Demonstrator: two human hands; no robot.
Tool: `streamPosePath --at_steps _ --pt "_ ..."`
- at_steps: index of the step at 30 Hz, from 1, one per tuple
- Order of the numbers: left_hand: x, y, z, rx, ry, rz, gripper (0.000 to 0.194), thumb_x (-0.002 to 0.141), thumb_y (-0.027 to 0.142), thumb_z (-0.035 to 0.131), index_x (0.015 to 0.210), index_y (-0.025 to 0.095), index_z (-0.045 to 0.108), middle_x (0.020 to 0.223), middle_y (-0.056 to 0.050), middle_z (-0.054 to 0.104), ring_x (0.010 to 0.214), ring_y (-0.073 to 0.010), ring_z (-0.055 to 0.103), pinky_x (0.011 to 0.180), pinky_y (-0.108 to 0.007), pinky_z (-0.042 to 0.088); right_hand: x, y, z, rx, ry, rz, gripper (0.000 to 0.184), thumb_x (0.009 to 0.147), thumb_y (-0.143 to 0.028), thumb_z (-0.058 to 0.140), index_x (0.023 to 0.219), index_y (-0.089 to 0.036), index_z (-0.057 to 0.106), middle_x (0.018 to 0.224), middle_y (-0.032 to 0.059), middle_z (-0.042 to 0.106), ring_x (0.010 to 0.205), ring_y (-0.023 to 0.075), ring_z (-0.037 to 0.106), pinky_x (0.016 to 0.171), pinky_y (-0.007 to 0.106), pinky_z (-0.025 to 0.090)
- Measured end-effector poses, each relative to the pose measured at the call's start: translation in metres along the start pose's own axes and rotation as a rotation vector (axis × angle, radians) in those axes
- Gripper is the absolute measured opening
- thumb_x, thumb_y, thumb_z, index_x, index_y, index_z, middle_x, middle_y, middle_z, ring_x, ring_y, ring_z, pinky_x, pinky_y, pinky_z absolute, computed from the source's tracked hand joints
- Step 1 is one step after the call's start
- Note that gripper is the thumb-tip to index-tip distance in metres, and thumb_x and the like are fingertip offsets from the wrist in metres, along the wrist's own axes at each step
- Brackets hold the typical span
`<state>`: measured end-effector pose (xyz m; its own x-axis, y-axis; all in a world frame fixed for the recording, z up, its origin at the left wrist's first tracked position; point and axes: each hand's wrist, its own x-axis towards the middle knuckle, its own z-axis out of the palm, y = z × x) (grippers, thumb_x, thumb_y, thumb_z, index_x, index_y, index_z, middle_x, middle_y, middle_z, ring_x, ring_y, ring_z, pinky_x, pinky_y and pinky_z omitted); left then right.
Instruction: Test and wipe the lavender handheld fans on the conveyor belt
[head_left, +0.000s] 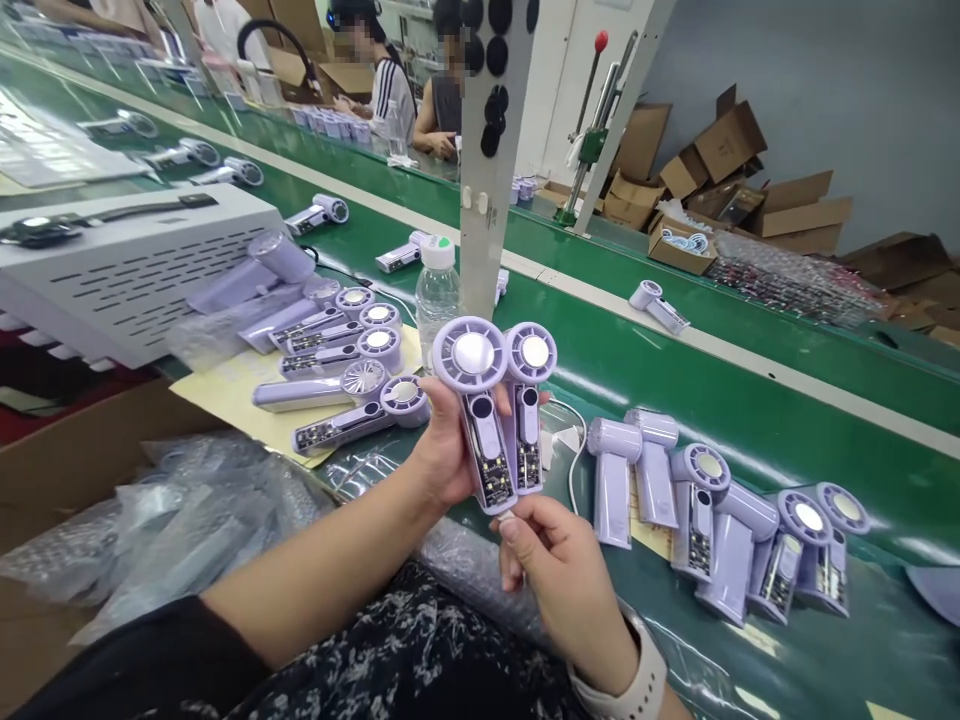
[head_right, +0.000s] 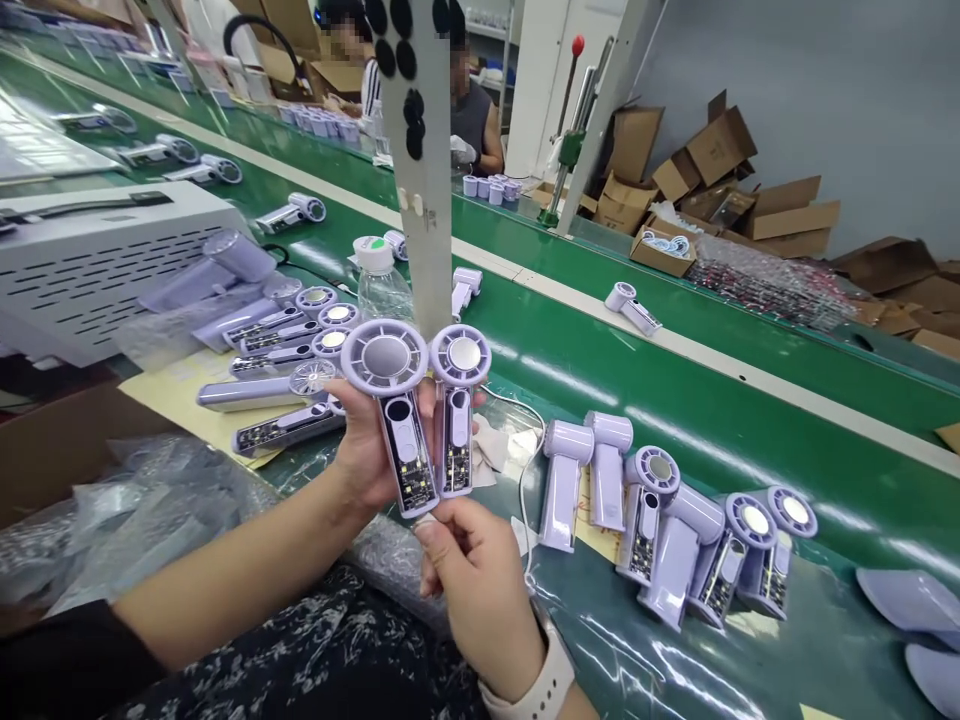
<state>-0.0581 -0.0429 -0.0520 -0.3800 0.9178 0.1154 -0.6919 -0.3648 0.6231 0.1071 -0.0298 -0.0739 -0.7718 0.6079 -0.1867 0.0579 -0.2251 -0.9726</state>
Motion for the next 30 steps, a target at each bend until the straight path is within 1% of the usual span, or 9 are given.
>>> streamPosePath --at_steps 7,9,11,13,17,19,23,26,30 --pt "0.0 -0.015 0.013 0.079 0.064 0.077 0.073 0.052 0.088 0.072 0.066 0.017 0.069 0.092 -0.01 0.077 0.086 -0.0287 0.074 0.067 -0.036 0.061 -0.006 0.013 0.013 0.131 0.163 -0.079 0.044 0.099 -0.061 0.052 0.081 -0.022 0.054 0.046 -0.0122 0.035 0.036 0.0078 0.033 0.038 0.02 0.027" --pt "-0.002 -0.016 0.014 0.059 0.081 0.08 0.072 0.051 0.087 0.074 0.065 0.016 0.068 0.093 -0.01 0.077 0.083 -0.0277 0.073 0.067 -0.036 0.061 -0.008 0.012 0.011 0.033 0.114 -0.136 0.04 0.103 -0.056 0.049 0.084 -0.021 0.056 0.055 -0.0072 0.047 0.047 0.0106 0.046 0.048 0.023 0.038" --pt "-0.005 -0.015 0.016 -0.01 0.102 0.053 0.072 0.053 0.087 0.073 0.063 0.016 0.067 0.095 -0.01 0.077 0.08 -0.0255 0.073 0.069 -0.036 0.061 -0.011 0.009 0.007 -0.135 0.066 -0.231 0.035 0.105 -0.049 0.048 0.087 -0.021 0.06 0.075 -0.0003 0.06 0.069 0.014 0.058 0.065 0.026 0.046" --pt "-0.007 -0.014 0.019 -0.085 0.112 0.009 0.071 0.054 0.086 0.073 0.063 0.016 0.066 0.099 -0.01 0.077 0.076 -0.0225 0.072 0.068 -0.034 0.061 -0.013 0.006 0.005 -0.254 0.06 -0.322 0.031 0.107 -0.043 0.045 0.09 -0.022 0.062 0.087 0.0018 0.063 0.08 0.0152 0.059 0.073 0.026 0.045" --pt "-0.007 -0.008 0.021 -0.191 0.109 -0.034 0.07 0.054 0.084 0.076 0.063 0.015 0.063 0.105 -0.011 0.076 0.079 -0.0213 0.072 0.069 -0.033 0.061 -0.014 0.005 0.006 -0.302 0.065 -0.472 0.03 0.107 -0.04 0.043 0.089 -0.023 0.06 0.098 0.0041 0.065 0.092 0.0189 0.061 0.082 0.03 0.047" --pt "-0.007 -0.004 0.021 -0.204 0.108 -0.025 0.069 0.056 0.083 0.075 0.062 0.015 0.063 0.108 -0.011 0.076 0.087 -0.0237 0.073 0.075 -0.034 0.062 -0.013 0.006 0.007 -0.302 0.122 -0.451 0.032 0.106 -0.042 0.045 0.084 -0.022 0.059 0.095 0.0045 0.065 0.089 0.0192 0.062 0.079 0.03 0.047" --pt "-0.008 -0.002 0.018 -0.151 0.067 -0.022 0.07 0.055 0.084 0.075 0.062 0.016 0.062 0.11 -0.012 0.075 0.101 -0.0293 0.072 0.083 -0.039 0.062 -0.01 0.009 0.008 -0.182 0.213 -0.263 0.041 0.105 -0.05 0.048 0.075 -0.022 0.055 0.06 -0.0028 0.055 0.056 0.0141 0.052 0.056 0.026 0.04" --pt "-0.011 -0.006 0.014 -0.044 0.02 0.039 0.072 0.054 0.088 0.072 0.063 0.017 0.064 0.102 -0.012 0.075 0.099 -0.0307 0.072 0.079 -0.04 0.062 -0.009 0.011 0.014 -0.012 0.235 -0.172 0.047 0.101 -0.059 0.052 0.069 -0.023 0.049 0.046 -0.0073 0.043 0.044 0.0123 0.044 0.048 0.025 0.037" --pt "-0.017 -0.012 0.01 0.053 0.002 0.083 0.073 0.055 0.091 0.067 0.062 0.019 0.064 0.096 -0.011 0.074 0.096 -0.0327 0.071 0.073 -0.041 0.061 -0.009 0.015 0.02 0.113 0.262 -0.099 0.05 0.099 -0.061 0.053 0.066 -0.025 0.046 0.042 -0.0083 0.039 0.041 0.012 0.041 0.046 0.025 0.035"
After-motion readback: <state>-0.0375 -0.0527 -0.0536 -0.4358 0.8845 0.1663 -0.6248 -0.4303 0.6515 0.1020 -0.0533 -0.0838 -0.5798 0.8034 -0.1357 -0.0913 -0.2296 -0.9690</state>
